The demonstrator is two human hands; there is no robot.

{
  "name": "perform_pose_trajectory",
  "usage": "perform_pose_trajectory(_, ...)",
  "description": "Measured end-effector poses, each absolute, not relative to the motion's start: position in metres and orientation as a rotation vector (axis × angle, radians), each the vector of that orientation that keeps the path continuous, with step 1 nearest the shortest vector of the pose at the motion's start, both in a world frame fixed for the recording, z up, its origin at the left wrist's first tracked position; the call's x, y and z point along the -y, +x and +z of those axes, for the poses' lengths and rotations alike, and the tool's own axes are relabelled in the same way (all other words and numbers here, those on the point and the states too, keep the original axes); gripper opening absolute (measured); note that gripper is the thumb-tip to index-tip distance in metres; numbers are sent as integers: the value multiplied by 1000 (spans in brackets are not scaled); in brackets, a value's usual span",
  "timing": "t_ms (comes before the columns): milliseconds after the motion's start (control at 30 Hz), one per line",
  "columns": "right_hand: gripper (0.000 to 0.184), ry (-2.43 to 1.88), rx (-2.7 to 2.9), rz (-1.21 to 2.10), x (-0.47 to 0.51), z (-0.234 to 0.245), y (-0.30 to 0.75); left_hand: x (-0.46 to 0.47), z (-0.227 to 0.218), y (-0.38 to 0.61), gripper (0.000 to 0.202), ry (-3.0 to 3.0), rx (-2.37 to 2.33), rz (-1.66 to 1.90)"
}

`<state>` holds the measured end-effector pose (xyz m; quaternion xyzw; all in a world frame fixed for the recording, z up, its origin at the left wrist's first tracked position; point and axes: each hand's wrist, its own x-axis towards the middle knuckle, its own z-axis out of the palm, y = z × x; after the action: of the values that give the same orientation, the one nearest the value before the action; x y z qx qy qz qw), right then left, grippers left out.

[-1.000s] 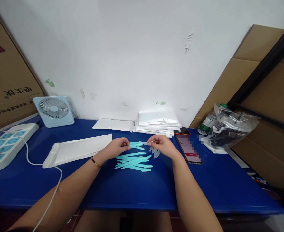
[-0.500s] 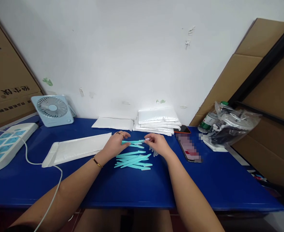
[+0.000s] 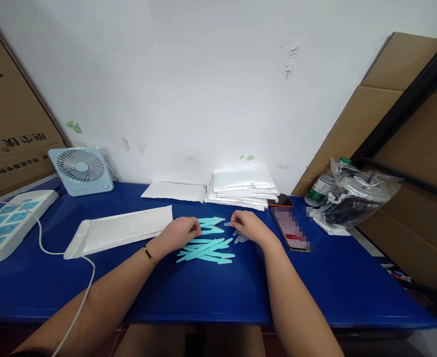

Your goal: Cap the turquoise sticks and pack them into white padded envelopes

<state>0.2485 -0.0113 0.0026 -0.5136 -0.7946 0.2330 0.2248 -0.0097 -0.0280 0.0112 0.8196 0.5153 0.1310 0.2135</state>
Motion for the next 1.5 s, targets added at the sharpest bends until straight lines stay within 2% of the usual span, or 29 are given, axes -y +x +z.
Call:
perform_pose_trajectory(200, 19, -1239, 1827, 957, 14, 9, 247, 20, 11, -21, 20, 2070, -1308, 529)
perform_pose_trajectory(333, 27, -1166, 1689, 984, 15, 9, 243, 15, 8, -23, 22, 1962, -1229, 542)
perform_pose_trajectory(900, 23, -1187, 1788, 1079, 21, 8, 223, 14, 7, -20, 21, 1980, -1206, 567)
perform_pose_trajectory(967, 23, -1175, 1843, 1002, 19, 10, 229, 12, 6, -20, 22, 2033, -1277, 568)
perform_pose_trajectory(1033, 21, -1249, 1887, 768, 14, 11, 241, 11, 7, -21, 21, 2134, -1406, 585)
perform_pose_trajectory(1167, 16, -1624, 1929, 314, 2, 2, 265, 15, 13, -21, 23, 2331, -1499, 635)
perform_pose_trajectory(1333, 12, -1839, 2026, 239, -6, -16, 263, 33, 19, -13, 34, 2412, -1208, 358)
perform_pose_trajectory(1500, 7, -1872, 2040, 264, -8, -19, 261, 40, 16, -5, 20, 2385, -1207, 248)
